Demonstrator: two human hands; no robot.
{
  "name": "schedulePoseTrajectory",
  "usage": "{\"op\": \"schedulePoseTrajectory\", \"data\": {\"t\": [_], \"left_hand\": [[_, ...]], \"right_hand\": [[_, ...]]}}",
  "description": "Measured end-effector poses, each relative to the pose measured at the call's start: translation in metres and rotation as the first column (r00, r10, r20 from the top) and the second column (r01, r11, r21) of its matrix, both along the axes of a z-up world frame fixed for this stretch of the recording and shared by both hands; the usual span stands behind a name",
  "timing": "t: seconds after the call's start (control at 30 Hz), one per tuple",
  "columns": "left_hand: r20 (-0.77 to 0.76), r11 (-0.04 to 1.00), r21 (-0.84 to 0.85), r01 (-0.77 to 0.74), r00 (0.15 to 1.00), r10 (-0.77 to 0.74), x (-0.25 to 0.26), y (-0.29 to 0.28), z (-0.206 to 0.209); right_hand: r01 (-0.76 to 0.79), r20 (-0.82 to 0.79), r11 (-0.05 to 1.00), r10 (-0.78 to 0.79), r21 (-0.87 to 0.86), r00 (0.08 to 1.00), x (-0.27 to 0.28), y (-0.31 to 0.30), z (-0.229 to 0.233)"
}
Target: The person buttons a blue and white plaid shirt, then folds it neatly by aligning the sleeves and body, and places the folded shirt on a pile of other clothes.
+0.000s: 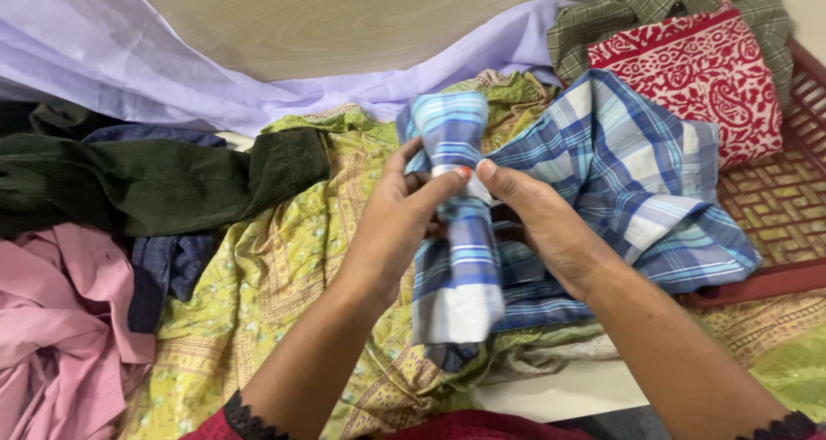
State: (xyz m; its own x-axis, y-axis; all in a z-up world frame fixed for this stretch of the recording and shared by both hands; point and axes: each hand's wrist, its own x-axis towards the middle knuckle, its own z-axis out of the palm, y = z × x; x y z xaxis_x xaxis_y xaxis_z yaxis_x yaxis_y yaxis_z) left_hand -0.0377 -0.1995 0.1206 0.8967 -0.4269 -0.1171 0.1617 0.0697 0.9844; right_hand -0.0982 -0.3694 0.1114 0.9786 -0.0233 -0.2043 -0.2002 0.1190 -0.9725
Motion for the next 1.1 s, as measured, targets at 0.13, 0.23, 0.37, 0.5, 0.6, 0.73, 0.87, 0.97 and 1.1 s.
{"op": "schedulePoseTrajectory", "data": {"t": [0.13, 0.23, 0.37, 0.5, 0.6, 0.73, 0.87, 0.97, 1.1], "left_hand": [[0.051, 0.984, -0.074, 0.16, 0.986, -0.156, -0.007, -0.044, -0.022], [0.251, 0.981, 0.051, 0.185, 0.949, -0.192, -0.015, -0.059, -0.04], [0.626, 0.936, 0.331, -0.115, 0.77, -0.127, -0.028, -0.057, -0.061], [0.682, 0.848, 0.441, -0.293, 0.724, -0.104, -0.026, -0.052, -0.08], [0.646, 0.758, 0.596, -0.266, 0.72, -0.255, -0.026, -0.051, -0.095], [0.544, 0.607, 0.767, -0.208, 0.714, -0.441, -0.029, -0.059, -0.11], [0.407, 0.451, 0.877, -0.167, 0.757, -0.511, -0.027, -0.069, -0.12], [0.482, 0.545, 0.815, -0.198, 0.753, -0.447, -0.023, -0.068, -0.124], [0.393, 0.666, 0.705, -0.245, 0.916, -0.079, -0.017, -0.058, -0.124]], "right_hand": [[0.067, -0.158, 0.996, -0.075, -0.057, 0.985, -0.003, -0.044, -0.004], [0.038, -0.225, 0.998, -0.05, -0.055, 0.973, -0.004, -0.073, -0.016], [0.052, -0.253, 0.994, -0.075, -0.097, 0.964, 0.002, -0.101, -0.038], [0.098, -0.274, 0.987, -0.131, -0.13, 0.953, 0.006, -0.119, -0.059], [0.153, -0.243, 0.967, -0.201, -0.203, 0.949, 0.01, -0.133, -0.072], [0.194, -0.068, 0.845, -0.261, -0.499, 0.963, 0.015, -0.145, -0.098], [0.221, 0.162, 0.556, -0.154, -0.801, 0.975, 0.017, -0.145, -0.124], [0.172, 0.101, 0.617, -0.148, -0.768, 0.984, 0.019, -0.147, -0.127], [0.158, 0.031, 0.871, -0.162, -0.465, 0.986, 0.019, -0.143, -0.119]]}}
